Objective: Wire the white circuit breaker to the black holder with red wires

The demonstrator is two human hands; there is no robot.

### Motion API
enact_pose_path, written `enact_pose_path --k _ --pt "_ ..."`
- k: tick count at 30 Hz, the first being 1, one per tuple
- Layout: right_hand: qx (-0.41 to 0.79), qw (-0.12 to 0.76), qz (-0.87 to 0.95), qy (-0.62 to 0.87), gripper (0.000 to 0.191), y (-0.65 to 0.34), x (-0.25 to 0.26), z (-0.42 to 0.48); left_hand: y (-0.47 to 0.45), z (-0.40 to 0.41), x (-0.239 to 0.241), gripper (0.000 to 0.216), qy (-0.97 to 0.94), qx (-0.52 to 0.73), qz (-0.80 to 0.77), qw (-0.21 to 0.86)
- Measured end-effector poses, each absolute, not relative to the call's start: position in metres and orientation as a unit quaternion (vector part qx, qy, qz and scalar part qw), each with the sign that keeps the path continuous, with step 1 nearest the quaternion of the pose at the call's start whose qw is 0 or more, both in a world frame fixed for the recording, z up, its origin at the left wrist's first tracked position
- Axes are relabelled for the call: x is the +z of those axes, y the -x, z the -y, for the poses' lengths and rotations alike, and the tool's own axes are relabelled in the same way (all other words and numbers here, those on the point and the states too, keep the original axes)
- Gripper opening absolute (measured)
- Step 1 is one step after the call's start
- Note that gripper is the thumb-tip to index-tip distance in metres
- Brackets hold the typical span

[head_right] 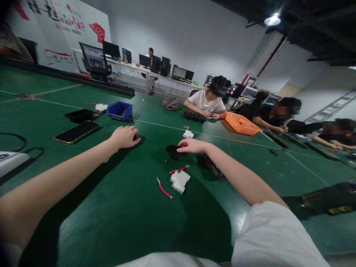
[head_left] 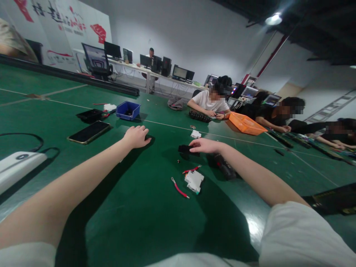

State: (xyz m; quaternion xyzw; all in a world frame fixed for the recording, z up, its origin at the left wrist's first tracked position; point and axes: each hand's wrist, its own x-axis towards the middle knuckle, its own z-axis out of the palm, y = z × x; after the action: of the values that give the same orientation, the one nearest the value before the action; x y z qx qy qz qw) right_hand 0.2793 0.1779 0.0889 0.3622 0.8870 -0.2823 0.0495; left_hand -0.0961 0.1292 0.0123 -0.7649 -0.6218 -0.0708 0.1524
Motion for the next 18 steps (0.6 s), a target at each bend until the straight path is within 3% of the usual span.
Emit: enact_pose_path --k 7,18 --pt "-0.211 -0.082 -0.897 -0.379 0.040 -0.271 0.078 -0.163 0.093 -0.128 0.013 0.040 0.760 -0.071 0.627 0.159" --pt "-0.176 -0.118 -0.922 -0.325 0.044 -0.274 0.054 -0.098 0.095 -0.131 0.010 0.037 0.761 -0.060 0.626 0.158"
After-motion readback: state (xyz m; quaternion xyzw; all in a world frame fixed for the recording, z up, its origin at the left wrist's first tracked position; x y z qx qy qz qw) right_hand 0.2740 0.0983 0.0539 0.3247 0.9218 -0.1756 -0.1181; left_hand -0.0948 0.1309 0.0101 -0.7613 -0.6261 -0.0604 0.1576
